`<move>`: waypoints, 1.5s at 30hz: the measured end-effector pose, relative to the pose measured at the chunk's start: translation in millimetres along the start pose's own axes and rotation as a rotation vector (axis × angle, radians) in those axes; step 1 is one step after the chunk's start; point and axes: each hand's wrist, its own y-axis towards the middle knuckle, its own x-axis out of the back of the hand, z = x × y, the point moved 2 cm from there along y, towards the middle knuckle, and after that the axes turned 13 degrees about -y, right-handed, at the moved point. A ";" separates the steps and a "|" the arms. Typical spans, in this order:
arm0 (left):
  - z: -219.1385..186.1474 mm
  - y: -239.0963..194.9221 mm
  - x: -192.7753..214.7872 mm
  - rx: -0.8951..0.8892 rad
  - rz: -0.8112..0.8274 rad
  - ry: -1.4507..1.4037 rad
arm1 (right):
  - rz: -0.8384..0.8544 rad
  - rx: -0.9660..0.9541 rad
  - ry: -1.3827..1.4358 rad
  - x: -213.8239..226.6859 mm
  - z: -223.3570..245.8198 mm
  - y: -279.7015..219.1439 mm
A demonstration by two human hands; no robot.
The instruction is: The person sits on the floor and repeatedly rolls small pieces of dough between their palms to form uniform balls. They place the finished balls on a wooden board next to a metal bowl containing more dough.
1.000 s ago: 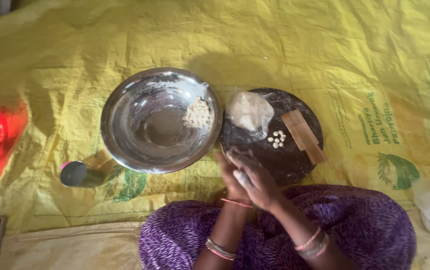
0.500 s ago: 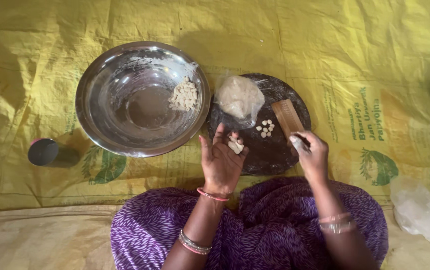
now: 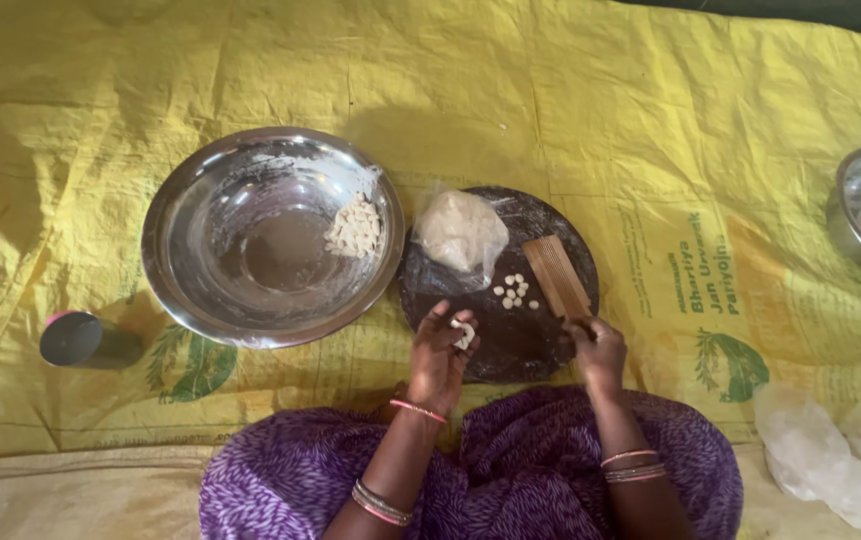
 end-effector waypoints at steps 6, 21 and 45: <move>-3.4 -8.2 -4.4 -0.222 0.285 0.283 | 0.309 0.176 0.412 -2.3 60.8 -51.3; 12.4 -27.1 14.1 -0.174 0.746 0.962 | 0.644 -0.038 0.780 -57.0 70.2 -110.8; 45.5 46.4 77.1 -0.154 0.213 0.886 | 0.472 -0.057 0.810 -85.2 30.2 -79.9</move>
